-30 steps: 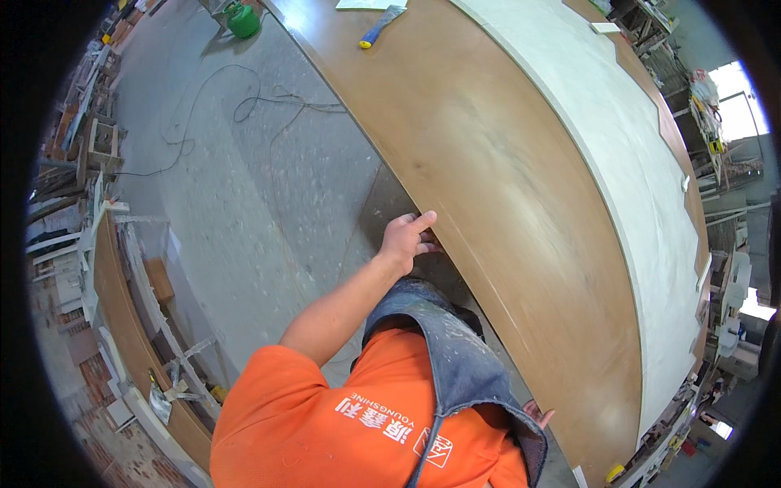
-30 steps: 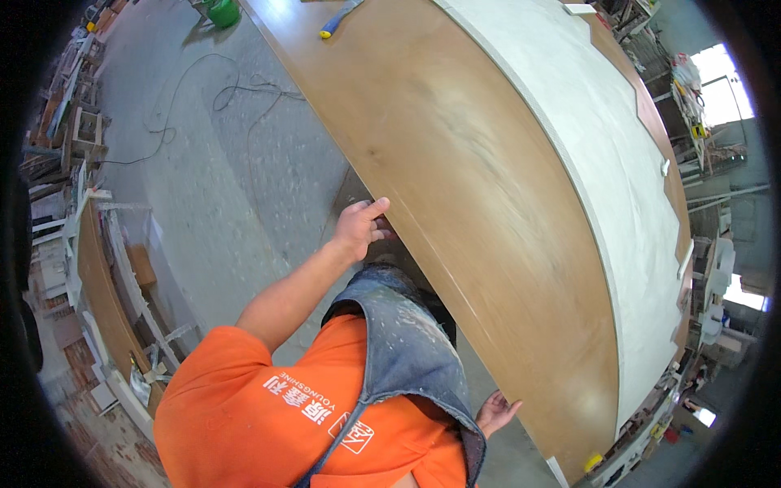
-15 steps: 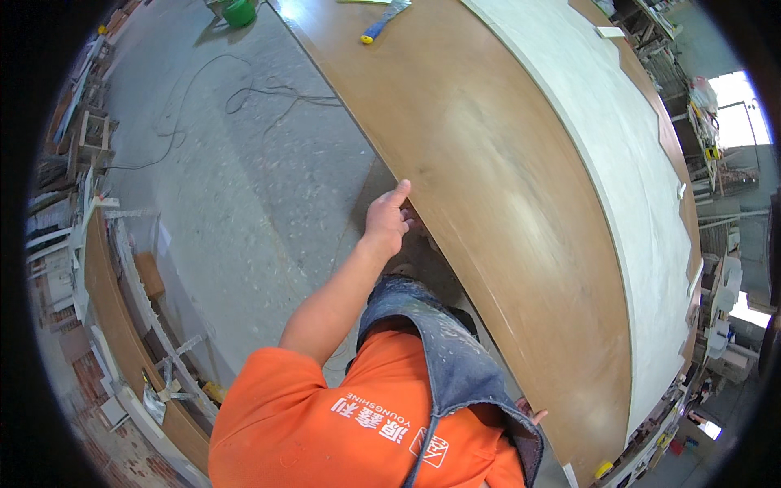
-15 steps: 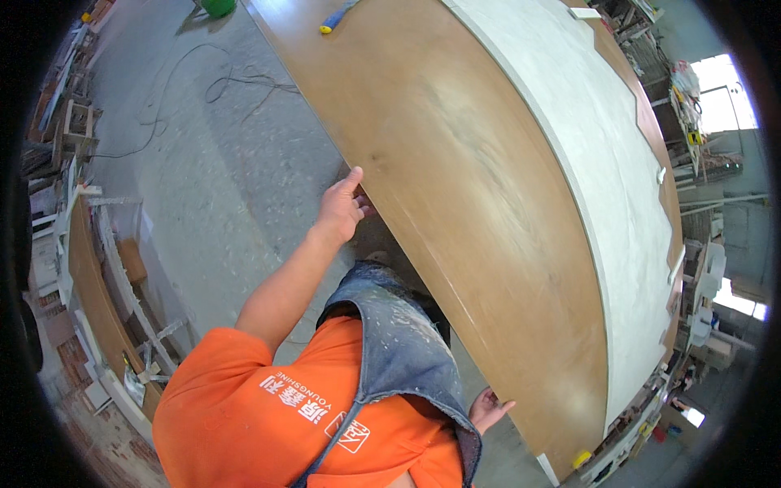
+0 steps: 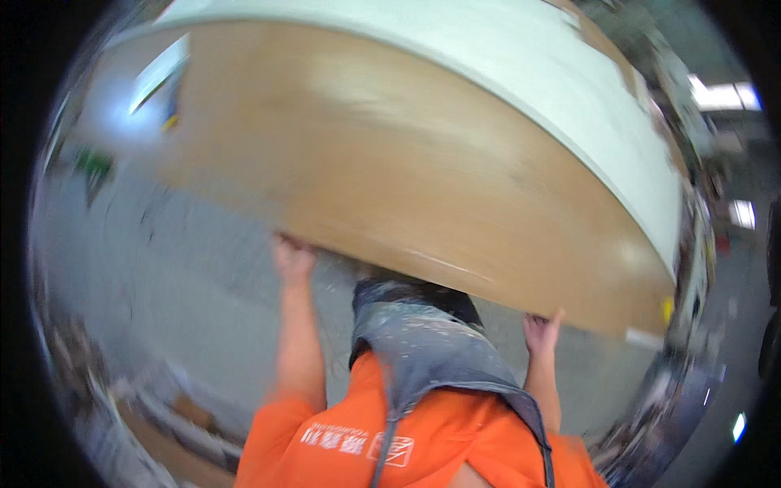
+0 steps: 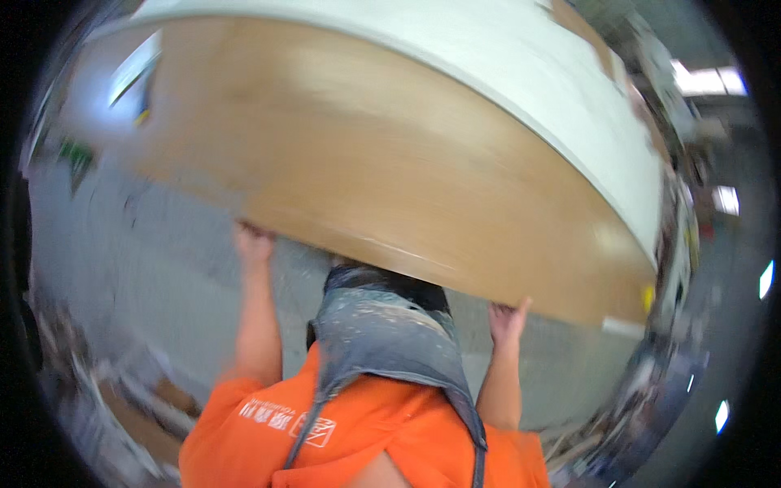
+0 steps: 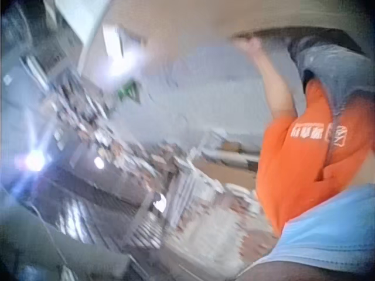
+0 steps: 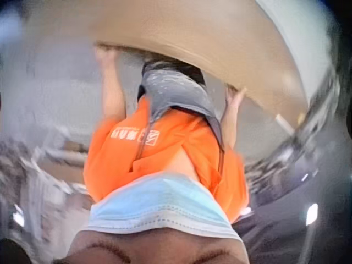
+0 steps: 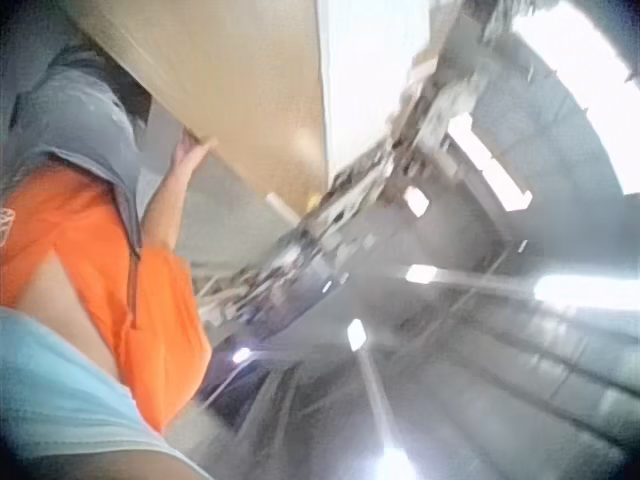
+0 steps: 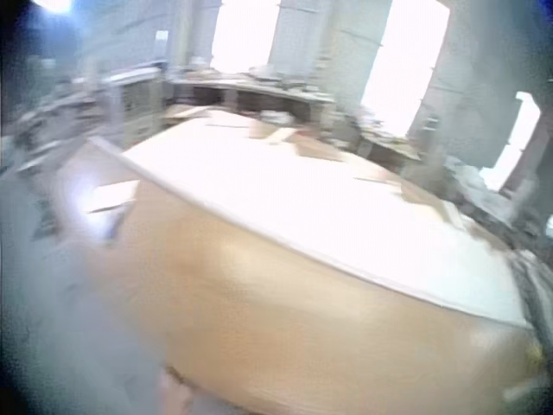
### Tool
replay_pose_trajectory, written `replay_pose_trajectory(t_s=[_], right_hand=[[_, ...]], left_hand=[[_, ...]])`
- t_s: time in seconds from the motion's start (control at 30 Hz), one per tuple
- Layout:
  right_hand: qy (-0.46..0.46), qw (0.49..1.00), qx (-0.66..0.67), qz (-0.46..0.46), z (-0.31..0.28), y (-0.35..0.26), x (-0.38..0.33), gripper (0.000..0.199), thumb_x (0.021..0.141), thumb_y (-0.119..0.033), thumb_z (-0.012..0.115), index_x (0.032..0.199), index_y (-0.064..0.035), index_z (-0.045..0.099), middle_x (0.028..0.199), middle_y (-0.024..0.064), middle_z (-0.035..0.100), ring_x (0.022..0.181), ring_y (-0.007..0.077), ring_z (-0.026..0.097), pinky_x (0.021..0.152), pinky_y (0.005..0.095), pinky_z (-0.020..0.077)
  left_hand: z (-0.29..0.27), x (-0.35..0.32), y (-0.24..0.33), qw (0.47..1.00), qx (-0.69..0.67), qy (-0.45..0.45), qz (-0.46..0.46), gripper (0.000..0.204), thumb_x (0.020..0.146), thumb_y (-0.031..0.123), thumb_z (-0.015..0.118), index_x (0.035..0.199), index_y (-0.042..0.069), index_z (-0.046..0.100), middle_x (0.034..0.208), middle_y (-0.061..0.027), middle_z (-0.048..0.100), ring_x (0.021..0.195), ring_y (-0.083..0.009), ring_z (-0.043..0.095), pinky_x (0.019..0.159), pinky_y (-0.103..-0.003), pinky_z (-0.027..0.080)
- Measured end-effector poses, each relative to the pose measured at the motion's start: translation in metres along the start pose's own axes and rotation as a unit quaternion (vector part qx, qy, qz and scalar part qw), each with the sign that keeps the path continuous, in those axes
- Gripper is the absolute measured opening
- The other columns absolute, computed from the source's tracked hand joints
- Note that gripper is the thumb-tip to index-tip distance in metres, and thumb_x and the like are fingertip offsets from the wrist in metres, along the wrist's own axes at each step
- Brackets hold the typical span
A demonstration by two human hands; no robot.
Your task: The person scoops white adhesive from a tube onto a small white tile, then uses a putty knife to spread the adhesive along the edge of a large curved wooden board. The person repeatedly applies adhesive to the board edge and smooths it with the knife.
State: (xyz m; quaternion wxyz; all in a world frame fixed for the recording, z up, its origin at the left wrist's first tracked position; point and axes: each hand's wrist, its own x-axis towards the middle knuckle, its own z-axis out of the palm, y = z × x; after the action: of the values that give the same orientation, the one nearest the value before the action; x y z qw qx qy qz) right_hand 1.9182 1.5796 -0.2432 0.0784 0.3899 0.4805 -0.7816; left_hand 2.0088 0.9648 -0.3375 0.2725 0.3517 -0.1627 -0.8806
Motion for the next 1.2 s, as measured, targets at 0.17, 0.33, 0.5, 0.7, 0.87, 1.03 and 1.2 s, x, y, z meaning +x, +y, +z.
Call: replay_pose_trajectory(t_s=[0.17, 0.33, 0.5, 0.7, 0.87, 1.03, 1.2], right_hand=[[0.045, 0.992, -0.1, 0.064, -0.014, -0.011, -0.004, 0.086, 0.095, -0.066, 0.054, 0.147, 0.0001, 0.038, 0.141, 0.0241, 0.05, 0.123, 0.0377, 0.055, 0.101, 0.0494, 0.0493], [0.043, 0.989, -0.097, 0.104, -0.088, -0.003, -0.024, 0.069, 0.096, -0.049, 0.065, 0.143, -0.0018, 0.045, 0.126, 0.0216, 0.063, 0.104, 0.0353, 0.068, 0.086, 0.0454, 0.0586], [0.111, 0.98, -0.08, 0.142, -0.227, 0.026, -0.039, 0.057, 0.095, -0.04, 0.067, 0.136, -0.0024, 0.053, 0.124, 0.0188, 0.065, 0.101, 0.0322, 0.07, 0.081, 0.0441, 0.0598], [0.206, 0.961, -0.07, 0.169, -0.407, 0.011, -0.044, 0.05, 0.095, -0.033, 0.067, 0.132, -0.0012, 0.056, 0.116, 0.0176, 0.068, 0.091, 0.0296, 0.071, 0.075, 0.042, 0.0603], [0.252, 0.955, -0.07, 0.142, -0.506, -0.051, -0.025, 0.045, 0.095, -0.028, 0.067, 0.129, -0.0007, 0.056, 0.11, 0.0174, 0.069, 0.089, 0.0293, 0.071, 0.073, 0.0408, 0.0603], [0.202, 0.977, -0.012, 0.067, -0.54, -0.117, 0.043, 0.04, 0.096, -0.027, 0.064, 0.127, -0.0015, 0.057, 0.11, 0.0165, 0.07, 0.089, 0.0278, 0.071, 0.074, 0.0405, 0.0595], [0.137, 0.989, -0.046, 0.007, -0.539, -0.206, 0.103, 0.036, 0.097, -0.026, 0.063, 0.124, -0.0024, 0.061, 0.106, 0.0119, 0.071, 0.09, 0.0232, 0.071, 0.076, 0.0364, 0.0581]], left_hand=[[0.054, -0.049, 0.047, 0.965, 0.167, 0.157, 0.128, 0.051, 0.1, 0.043, 0.046, 0.126, 0.001, 0.057, 0.121, -0.012, 0.062, 0.105, -0.0265, 0.058, 0.09, -0.044, 0.046], [0.093, -0.045, 0.073, 0.885, 0.324, 0.266, 0.203, 0.069, 0.096, 0.048, 0.056, 0.136, -0.009, 0.052, 0.132, -0.0191, 0.059, 0.116, -0.0341, 0.059, 0.095, -0.053, 0.053], [0.075, -0.03, 0.05, 0.833, 0.404, 0.306, 0.222, 0.052, 0.093, 0.037, 0.06, 0.115, -0.009, 0.066, 0.116, -0.0184, 0.067, 0.097, -0.0325, 0.067, 0.082, -0.051, 0.058], [0.109, -0.11, -0.093, 0.792, 0.528, 0.187, 0.243, 0.041, 0.093, 0.027, 0.058, 0.112, -0.008, 0.067, 0.11, -0.0186, 0.07, 0.094, -0.0316, 0.068, 0.079, -0.049, 0.059], [0.187, -0.221, -0.271, 0.843, 0.489, 0.06, 0.218, 0.043, 0.095, 0.02, 0.056, 0.128, -0.007, 0.06, 0.124, -0.0179, 0.065, 0.101, -0.0295, 0.067, 0.083, -0.047, 0.058], [0.315, -0.364, -0.479, 0.75, 0.603, -0.237, 0.13, 0.052, 0.095, 0.02, 0.06, 0.141, -0.003, 0.052, 0.131, -0.0147, 0.062, 0.122, -0.0252, 0.058, 0.104, -0.041, 0.046], [0.385, -0.449, -0.684, 0.578, 0.64, -0.506, -0.001, 0.051, 0.097, 0.021, 0.059, 0.14, -0.006, 0.053, 0.134, -0.0194, 0.062, 0.121, -0.026, 0.061, 0.105, -0.038, 0.045]])
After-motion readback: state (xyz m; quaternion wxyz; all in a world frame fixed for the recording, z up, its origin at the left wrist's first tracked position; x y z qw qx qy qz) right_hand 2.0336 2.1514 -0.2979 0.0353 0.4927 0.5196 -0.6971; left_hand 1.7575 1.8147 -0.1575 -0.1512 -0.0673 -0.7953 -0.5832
